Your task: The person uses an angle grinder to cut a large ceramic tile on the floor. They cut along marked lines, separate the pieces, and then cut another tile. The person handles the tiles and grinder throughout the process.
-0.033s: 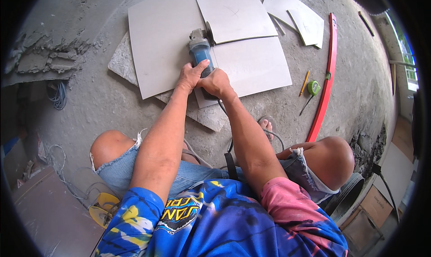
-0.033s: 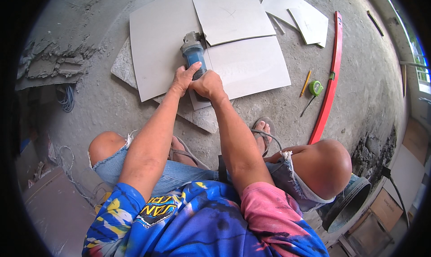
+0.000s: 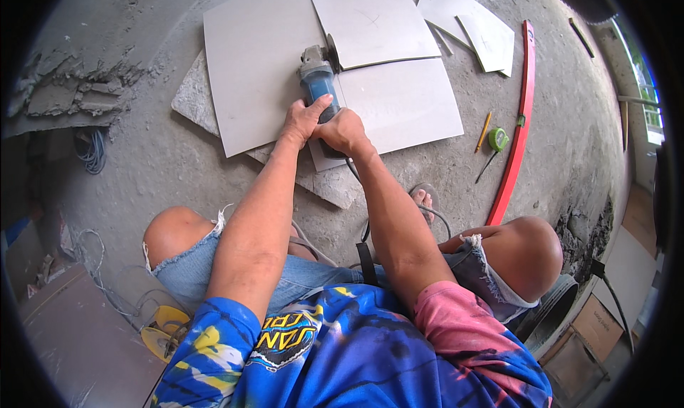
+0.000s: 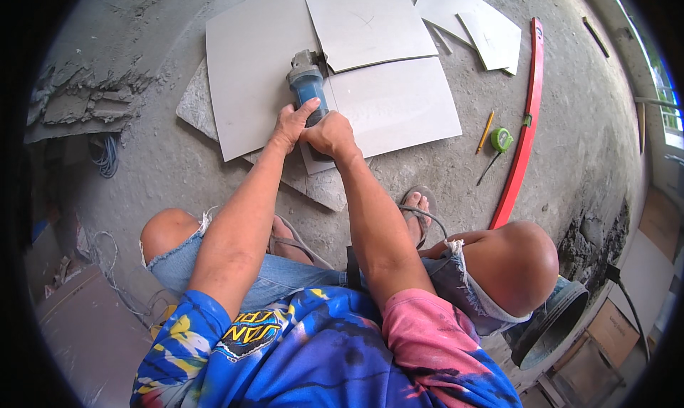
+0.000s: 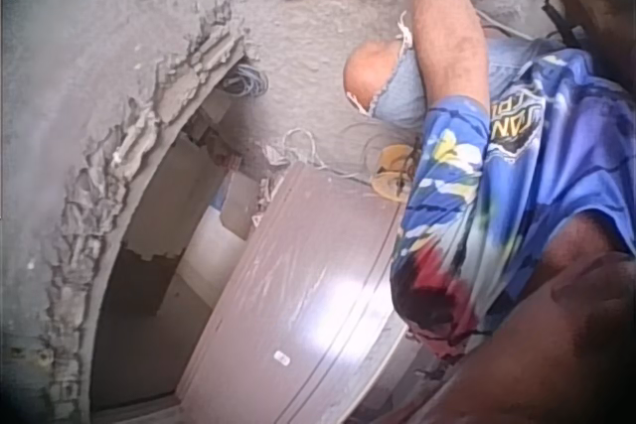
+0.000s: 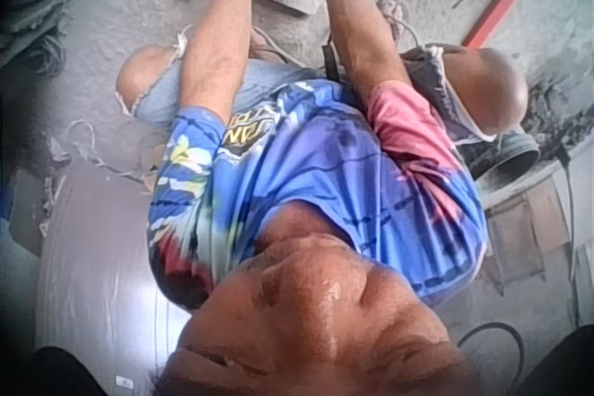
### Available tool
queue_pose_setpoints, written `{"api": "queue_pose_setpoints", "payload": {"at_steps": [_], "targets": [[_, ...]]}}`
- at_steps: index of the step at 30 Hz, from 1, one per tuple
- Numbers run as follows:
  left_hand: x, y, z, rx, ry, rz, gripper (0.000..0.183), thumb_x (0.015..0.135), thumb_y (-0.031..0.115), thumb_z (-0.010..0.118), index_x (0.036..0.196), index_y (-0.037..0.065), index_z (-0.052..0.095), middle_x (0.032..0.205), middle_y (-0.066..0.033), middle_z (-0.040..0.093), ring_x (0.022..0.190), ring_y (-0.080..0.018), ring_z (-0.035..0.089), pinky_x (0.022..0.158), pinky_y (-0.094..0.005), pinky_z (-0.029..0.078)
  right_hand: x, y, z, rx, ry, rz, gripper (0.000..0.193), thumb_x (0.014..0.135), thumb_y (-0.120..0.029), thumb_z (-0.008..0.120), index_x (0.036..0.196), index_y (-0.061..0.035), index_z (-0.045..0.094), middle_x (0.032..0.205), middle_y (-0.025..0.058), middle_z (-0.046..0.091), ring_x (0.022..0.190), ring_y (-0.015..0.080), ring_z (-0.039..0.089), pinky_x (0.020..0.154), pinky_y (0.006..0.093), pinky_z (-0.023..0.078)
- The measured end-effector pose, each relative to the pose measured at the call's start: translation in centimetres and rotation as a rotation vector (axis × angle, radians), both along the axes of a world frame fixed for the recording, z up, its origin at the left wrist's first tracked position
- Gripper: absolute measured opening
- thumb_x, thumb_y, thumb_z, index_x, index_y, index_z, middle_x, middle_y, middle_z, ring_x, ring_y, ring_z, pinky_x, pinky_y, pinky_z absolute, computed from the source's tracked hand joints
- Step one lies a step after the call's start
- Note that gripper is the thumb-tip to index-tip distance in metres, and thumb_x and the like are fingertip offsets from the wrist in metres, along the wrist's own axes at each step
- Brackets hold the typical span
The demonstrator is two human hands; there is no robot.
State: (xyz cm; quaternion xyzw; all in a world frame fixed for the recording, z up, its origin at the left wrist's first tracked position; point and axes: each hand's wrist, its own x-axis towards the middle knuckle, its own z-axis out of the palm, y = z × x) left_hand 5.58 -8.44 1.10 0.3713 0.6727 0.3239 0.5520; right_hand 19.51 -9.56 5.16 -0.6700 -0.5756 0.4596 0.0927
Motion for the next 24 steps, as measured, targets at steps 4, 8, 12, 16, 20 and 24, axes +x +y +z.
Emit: {"api": "queue_pose_setpoints", "payload": {"at_steps": [4, 8, 12, 16, 20, 24], "targets": [[0.2, 0.0, 0.3, 0.000, -0.021, 0.007, 0.088, 0.069, 0.068, 0.079, 0.105, -0.012, 0.067, 0.095, -0.0197, 0.071, 0.084, -0.0255, 0.068, 0.076, -0.0383, 0.056, 0.0, 0.0, -0.2, -0.007, 0.001, -0.010, 0.069, 0.060, -0.051, 0.083, 0.085, 0.0131, 0.072, 0.083, 0.0267, 0.073, 0.081, 0.0343, 0.074, 0.076, 0.0400, 0.058], [0.1, 0.0, 0.3, 0.000, -0.019, 0.000, 0.089, 0.068, 0.067, 0.080, 0.106, -0.012, 0.067, 0.096, -0.0200, 0.071, 0.085, -0.0255, 0.068, 0.076, -0.0384, 0.056, 0.0, 0.0, 0.1, -0.027, 0.003, -0.012, 0.069, 0.060, -0.050, 0.083, 0.085, 0.0131, 0.072, 0.084, 0.0265, 0.073, 0.080, 0.0341, 0.074, 0.076, 0.0397, 0.058], [0.1, 0.0, 0.2, 0.003, -0.010, 0.009, 0.089, 0.068, 0.067, 0.081, 0.106, -0.013, 0.067, 0.096, -0.0203, 0.071, 0.085, -0.0256, 0.068, 0.076, -0.0385, 0.056, -0.1, -0.1, 0.2, -0.014, 0.023, -0.024, 0.069, 0.060, -0.049, 0.084, 0.086, 0.0131, 0.072, 0.084, 0.0267, 0.073, 0.081, 0.0343, 0.074, 0.076, 0.0395, 0.058], [0.1, 0.0, 0.4, -0.001, -0.001, 0.012, 0.089, 0.068, 0.066, 0.081, 0.105, -0.013, 0.067, 0.096, -0.0202, 0.070, 0.085, -0.0257, 0.068, 0.076, -0.0382, 0.055, -0.1, -0.1, 0.3, -0.016, 0.023, -0.028, 0.068, 0.060, -0.049, 0.084, 0.086, 0.0127, 0.072, 0.085, 0.0274, 0.073, 0.082, 0.0347, 0.074, 0.077, 0.0393, 0.058], [0.0, 0.0, 0.5, -0.008, -0.009, -0.002, 0.086, 0.068, 0.064, 0.082, 0.106, -0.012, 0.067, 0.097, -0.0193, 0.070, 0.084, -0.0247, 0.067, 0.076, -0.0377, 0.055, 0.0, -0.2, 0.2, -0.012, 0.027, -0.034, 0.067, 0.059, -0.048, 0.084, 0.085, 0.0122, 0.072, 0.084, 0.0272, 0.073, 0.083, 0.0351, 0.074, 0.078, 0.0393, 0.058], [0.0, -0.3, 0.5, 0.015, -0.125, 0.015, 0.076, 0.074, 0.057, 0.083, 0.111, -0.007, 0.065, 0.098, -0.0144, 0.070, 0.084, -0.0203, 0.067, 0.077, -0.0348, 0.055, -0.2, -0.5, 0.8, -0.023, 0.028, -0.044, 0.066, 0.061, -0.046, 0.082, 0.090, 0.0125, 0.072, 0.089, 0.0289, 0.072, 0.088, 0.0375, 0.074, 0.080, 0.0410, 0.058]]}}
